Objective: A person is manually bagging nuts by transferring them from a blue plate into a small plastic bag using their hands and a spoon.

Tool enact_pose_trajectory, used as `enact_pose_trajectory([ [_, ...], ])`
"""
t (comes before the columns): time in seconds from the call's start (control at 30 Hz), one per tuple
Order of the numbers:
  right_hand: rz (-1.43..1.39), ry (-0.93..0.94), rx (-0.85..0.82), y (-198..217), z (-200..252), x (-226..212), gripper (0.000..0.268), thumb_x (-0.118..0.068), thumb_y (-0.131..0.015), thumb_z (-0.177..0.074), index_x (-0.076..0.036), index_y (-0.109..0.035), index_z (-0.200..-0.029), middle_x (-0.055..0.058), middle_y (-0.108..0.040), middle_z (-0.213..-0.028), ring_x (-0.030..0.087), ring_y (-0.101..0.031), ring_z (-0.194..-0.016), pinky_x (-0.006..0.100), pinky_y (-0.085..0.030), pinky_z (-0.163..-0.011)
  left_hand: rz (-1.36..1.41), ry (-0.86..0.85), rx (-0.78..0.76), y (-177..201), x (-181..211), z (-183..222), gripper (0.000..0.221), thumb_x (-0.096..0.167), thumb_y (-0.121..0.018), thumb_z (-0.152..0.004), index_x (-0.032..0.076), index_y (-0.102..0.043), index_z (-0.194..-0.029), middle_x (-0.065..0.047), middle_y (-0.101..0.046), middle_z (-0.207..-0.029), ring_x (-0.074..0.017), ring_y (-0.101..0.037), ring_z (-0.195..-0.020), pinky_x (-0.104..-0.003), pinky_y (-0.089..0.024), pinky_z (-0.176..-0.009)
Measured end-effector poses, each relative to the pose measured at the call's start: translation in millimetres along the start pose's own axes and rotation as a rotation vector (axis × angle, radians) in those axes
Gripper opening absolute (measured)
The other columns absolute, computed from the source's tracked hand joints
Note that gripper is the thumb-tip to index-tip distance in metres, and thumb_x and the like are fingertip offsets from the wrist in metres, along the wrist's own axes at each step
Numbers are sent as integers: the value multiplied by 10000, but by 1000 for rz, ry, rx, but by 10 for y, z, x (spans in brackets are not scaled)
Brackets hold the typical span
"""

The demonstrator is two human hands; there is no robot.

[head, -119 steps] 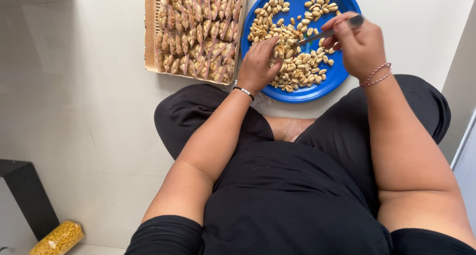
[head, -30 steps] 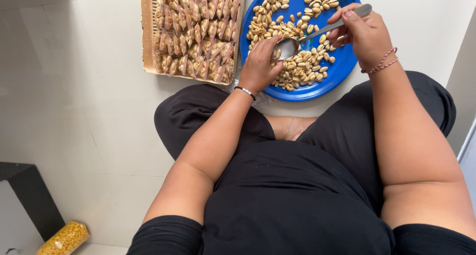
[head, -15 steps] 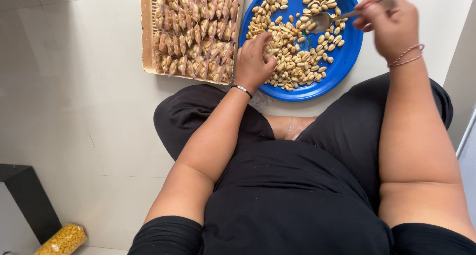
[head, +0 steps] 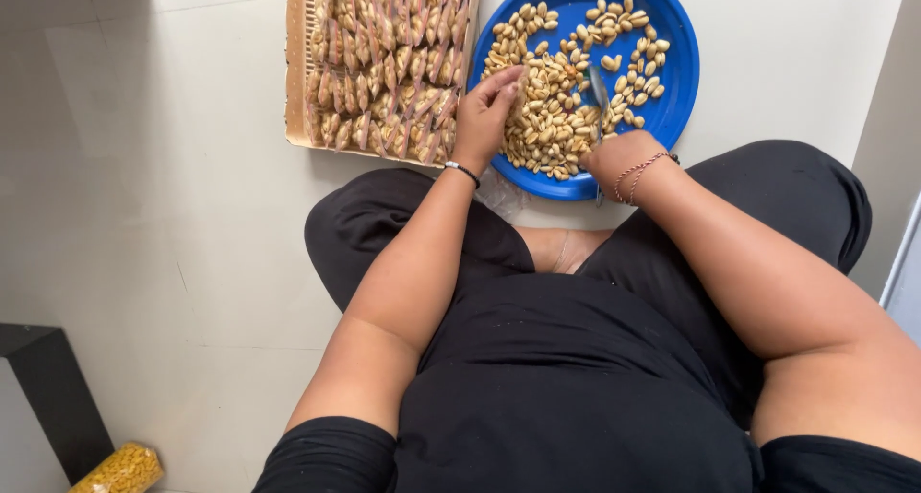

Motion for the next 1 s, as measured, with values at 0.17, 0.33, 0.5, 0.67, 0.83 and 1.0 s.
enact_pose_trajectory([
  [0.17, -206, -39, -67, 131, 21, 65, 282, -271, -664, -903, -262, -731, -1176, 32, -792, -1006, 250, -759, -875, 377, -599, -797, 194, 33, -20, -21, -59, -19, 215, 42, -647, -960, -11, -662, -1168, -115, -761, -1006, -115, -709, -833, -214, -576, -718],
  [0.33, -571, -93, 481, 243, 13, 256, 238, -303, -686, -979, -187, -756, -1174, 12, -756, -927, 238, -718, -752, 368, -564, -679, 170, 29, -82, -83, 59, 26, 127, 93, -648, -968, 15, -703, -1053, -48, -735, -928, -89, -656, -801, -216, -555, -737],
  [0.5, -1128, 81, 792, 364, -32, 237, 201, -55, -785, -925, 3, -735, -1111, 101, -745, -917, 157, -677, -734, 256, -552, -648, 120, -9, -159, -188, 110, 67, 85, 30, -624, -955, 15, -697, -996, -36, -711, -853, -77, -622, -706, -210, -546, -628],
  [0.67, -1116, 26, 851, 327, -89, 283, 45, -26, -755, -948, 4, -742, -978, 53, -689, -769, 111, -560, -597, 233, -449, -537, 191, 45, -215, -220, 95, 54, 133, 29, -654, -950, 6, -675, -1079, -82, -740, -964, -112, -681, -818, -223, -572, -719],
  [0.83, -1181, 7, 773, 192, -195, 360, 25, -27, -703, -926, -8, -708, -940, 41, -660, -755, 110, -529, -592, 233, -441, -536, 260, 116, -227, -238, 14, 62, 146, -8, -669, -938, 12, -638, -1079, -107, -758, -993, -120, -719, -882, -215, -580, -762],
  [1.0, -1097, 28, 717, 213, -197, 367, 65, -78, -727, -921, -32, -728, -967, 53, -697, -794, 151, -611, -641, 264, -499, -591, 132, 112, -202, -227, -2, 57, 83, 29, -648, -942, 25, -709, -998, -46, -765, -935, -68, -651, -777, -193, -548, -720],
])
Point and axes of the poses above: each hand's wrist, its own z-axis away from the middle knuckle, its own y-axis out of the back of the hand, x = y × z, the point moved 2 cm from there along -z, towards the middle knuckle
